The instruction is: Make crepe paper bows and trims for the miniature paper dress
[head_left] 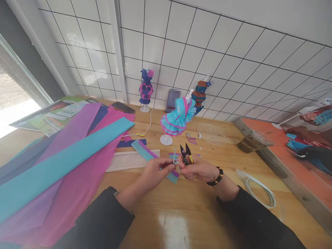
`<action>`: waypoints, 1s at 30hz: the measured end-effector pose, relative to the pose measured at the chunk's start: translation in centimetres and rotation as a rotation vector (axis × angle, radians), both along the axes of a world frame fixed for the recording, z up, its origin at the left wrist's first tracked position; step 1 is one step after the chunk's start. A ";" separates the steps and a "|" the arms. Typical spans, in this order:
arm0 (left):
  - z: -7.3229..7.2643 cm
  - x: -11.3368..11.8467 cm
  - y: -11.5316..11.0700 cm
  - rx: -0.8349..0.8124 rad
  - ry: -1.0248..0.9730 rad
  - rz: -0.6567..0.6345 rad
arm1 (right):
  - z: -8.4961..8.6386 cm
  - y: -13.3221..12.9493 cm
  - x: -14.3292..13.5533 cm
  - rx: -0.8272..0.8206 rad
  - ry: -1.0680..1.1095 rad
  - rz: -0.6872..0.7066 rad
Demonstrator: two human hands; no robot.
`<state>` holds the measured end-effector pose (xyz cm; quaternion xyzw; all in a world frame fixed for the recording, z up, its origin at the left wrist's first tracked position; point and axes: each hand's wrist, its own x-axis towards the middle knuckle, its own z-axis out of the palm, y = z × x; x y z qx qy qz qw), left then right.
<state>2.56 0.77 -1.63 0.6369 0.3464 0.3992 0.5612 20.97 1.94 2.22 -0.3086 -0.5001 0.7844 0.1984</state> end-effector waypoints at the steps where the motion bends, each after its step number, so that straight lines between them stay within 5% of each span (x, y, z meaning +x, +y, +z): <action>1: 0.0 0.0 0.0 0.008 0.005 0.002 | -0.1 -0.1 0.0 -0.005 0.007 -0.014; 10: 0.4 0.1 -0.3 -0.052 -0.088 -0.095 | -1.3 -1.0 -0.5 0.172 -0.158 -0.193; 17: 1.4 -0.3 -0.5 0.107 0.150 -0.047 | -1.2 -1.2 -1.0 0.484 -0.363 -0.229; 30: 0.5 0.1 -0.2 0.210 0.307 -0.009 | -2.0 -1.6 -1.0 0.564 -0.435 -0.237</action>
